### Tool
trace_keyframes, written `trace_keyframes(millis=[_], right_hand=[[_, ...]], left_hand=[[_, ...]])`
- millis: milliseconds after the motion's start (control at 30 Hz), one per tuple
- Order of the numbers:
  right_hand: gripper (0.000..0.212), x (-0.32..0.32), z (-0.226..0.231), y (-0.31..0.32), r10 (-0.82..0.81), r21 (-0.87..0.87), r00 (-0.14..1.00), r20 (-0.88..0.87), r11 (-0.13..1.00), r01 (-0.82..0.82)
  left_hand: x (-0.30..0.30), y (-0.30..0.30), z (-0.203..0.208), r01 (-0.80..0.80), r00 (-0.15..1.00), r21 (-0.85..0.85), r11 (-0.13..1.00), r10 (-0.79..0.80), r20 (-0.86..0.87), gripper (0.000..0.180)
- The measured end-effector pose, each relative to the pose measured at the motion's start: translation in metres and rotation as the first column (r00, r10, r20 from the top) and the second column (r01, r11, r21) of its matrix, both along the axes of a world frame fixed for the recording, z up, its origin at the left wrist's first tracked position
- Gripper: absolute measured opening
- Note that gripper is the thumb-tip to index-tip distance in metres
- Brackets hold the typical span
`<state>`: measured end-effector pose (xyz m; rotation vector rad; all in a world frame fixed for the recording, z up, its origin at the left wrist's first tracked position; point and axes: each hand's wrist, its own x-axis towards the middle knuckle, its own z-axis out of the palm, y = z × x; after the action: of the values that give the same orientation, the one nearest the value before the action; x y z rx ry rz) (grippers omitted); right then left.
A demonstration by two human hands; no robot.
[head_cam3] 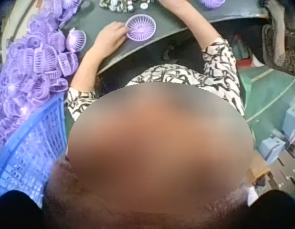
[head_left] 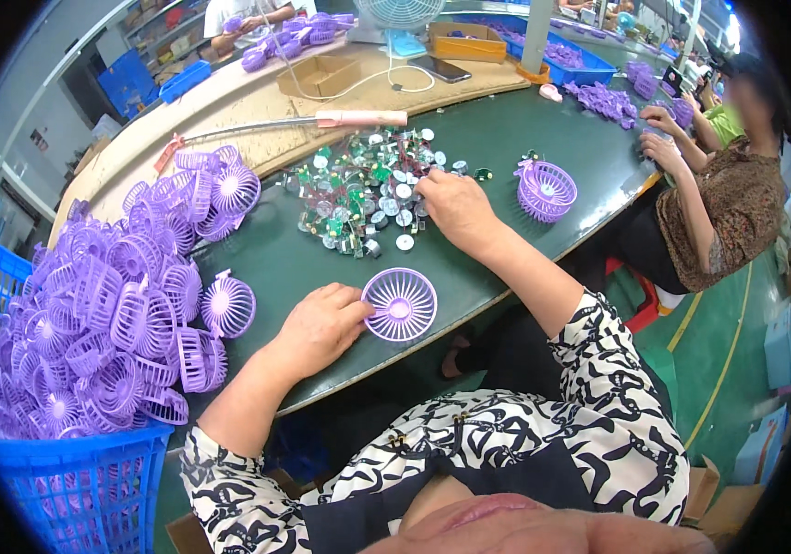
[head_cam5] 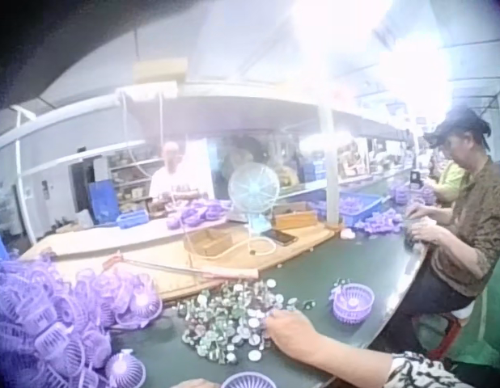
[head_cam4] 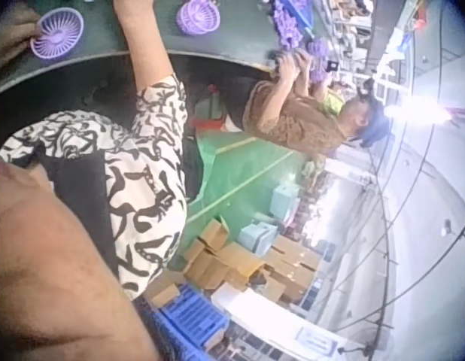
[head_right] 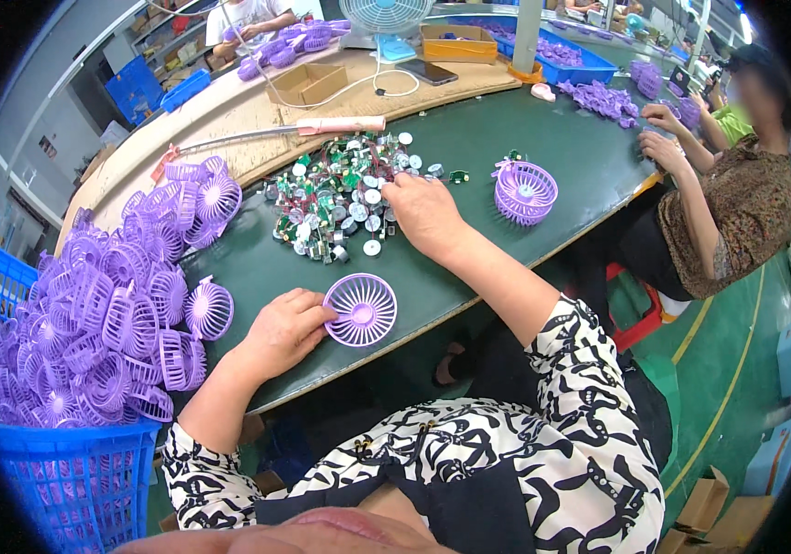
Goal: Assembling mini portable fans by inserting small circular motor components into purple plastic fan cages.
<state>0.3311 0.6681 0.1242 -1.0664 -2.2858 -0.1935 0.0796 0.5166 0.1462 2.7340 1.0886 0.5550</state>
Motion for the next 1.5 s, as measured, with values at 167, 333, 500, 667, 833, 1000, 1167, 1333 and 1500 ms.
trace_keyframes(millis=[167,333,500,667,833,1000,1167,1333,1500], right_hand=[[0.009,0.002,0.003,0.003,0.011,0.099,1.000,-0.027,0.995,-0.009],[0.008,0.015,0.028,0.002,0.115,0.111,0.825,-0.553,0.992,-0.064],[0.009,0.037,0.015,-0.018,0.004,-0.103,0.687,-0.727,0.988,-0.115],[0.010,0.024,-0.001,-0.042,0.126,0.130,0.833,-0.538,0.989,-0.066],[0.014,-0.027,0.005,-0.070,0.246,-0.142,0.938,-0.243,0.948,-0.285],[0.015,-0.008,0.002,-0.076,0.242,-0.049,0.903,-0.355,0.960,-0.276],[0.024,0.028,-0.002,-0.095,0.063,-0.228,0.891,-0.449,0.956,-0.183],[0.025,0.015,0.001,-0.096,0.102,-0.111,0.992,-0.068,0.988,-0.109],[0.018,0.017,0.005,-0.090,0.084,-0.306,0.989,-0.118,0.945,-0.117]], left_hand=[[0.001,0.000,0.002,-0.007,1.000,0.008,1.000,0.007,0.001,0.026],[-0.003,0.007,0.000,-0.017,1.000,0.035,0.999,0.016,0.003,0.023],[0.002,0.009,0.003,0.018,0.999,0.056,0.998,-0.020,0.044,0.020],[0.002,0.006,0.003,0.072,0.995,-0.044,0.996,-0.069,0.076,0.020],[0.005,0.001,0.005,0.196,0.979,-0.105,0.975,-0.188,0.074,0.024],[0.002,0.001,0.004,0.189,0.979,-0.128,0.974,-0.176,0.106,0.022],[0.001,0.002,0.001,0.211,0.973,-0.081,0.974,-0.201,0.114,0.021],[0.001,0.003,0.000,0.190,0.978,-0.079,0.979,-0.181,0.105,0.021],[0.003,0.003,-0.001,0.185,0.978,-0.086,0.979,-0.175,0.116,0.022]])
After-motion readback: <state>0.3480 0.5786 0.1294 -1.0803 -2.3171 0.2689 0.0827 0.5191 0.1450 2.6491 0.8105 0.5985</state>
